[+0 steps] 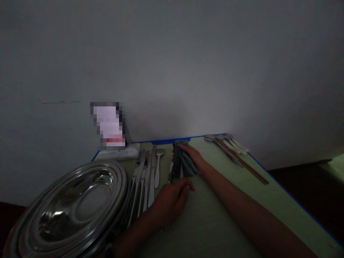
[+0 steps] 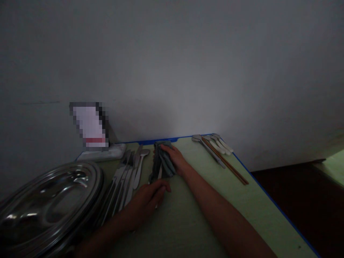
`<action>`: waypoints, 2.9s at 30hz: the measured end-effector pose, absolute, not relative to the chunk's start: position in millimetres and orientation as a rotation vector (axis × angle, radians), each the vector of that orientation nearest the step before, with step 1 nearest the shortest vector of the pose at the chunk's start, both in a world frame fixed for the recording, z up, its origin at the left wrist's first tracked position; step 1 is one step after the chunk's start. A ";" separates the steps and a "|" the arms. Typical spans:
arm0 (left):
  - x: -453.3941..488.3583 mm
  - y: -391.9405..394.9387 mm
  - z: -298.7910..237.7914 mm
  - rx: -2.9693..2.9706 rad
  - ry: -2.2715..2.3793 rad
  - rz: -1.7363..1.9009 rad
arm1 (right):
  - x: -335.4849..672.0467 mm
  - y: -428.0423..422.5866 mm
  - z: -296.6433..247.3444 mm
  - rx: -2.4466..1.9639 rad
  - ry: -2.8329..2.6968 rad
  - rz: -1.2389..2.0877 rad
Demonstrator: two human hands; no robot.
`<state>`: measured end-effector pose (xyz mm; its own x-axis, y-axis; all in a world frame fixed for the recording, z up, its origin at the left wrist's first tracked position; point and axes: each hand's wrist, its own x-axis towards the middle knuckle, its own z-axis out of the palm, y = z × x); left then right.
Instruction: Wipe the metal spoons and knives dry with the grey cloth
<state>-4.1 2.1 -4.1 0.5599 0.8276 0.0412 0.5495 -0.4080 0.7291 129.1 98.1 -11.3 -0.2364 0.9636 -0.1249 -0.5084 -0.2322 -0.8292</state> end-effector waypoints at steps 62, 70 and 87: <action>-4.4 1.9 -4.5 2.119 1.061 0.502 | 130.3 103.1 -16.5 -0.802 -0.840 1.716; -3.9 2.2 -1.9 2.120 1.079 0.478 | 130.4 103.3 -17.6 -0.801 -0.847 1.711; -3.6 2.0 -2.7 2.137 1.095 0.501 | 130.8 106.2 -20.8 -0.809 -0.847 1.701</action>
<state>-3.6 2.0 -2.7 0.5731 0.8189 0.0315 0.5596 -0.4192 0.7150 130.8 106.2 -20.8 -0.2484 0.9619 -0.1145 -0.4884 -0.2264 -0.8428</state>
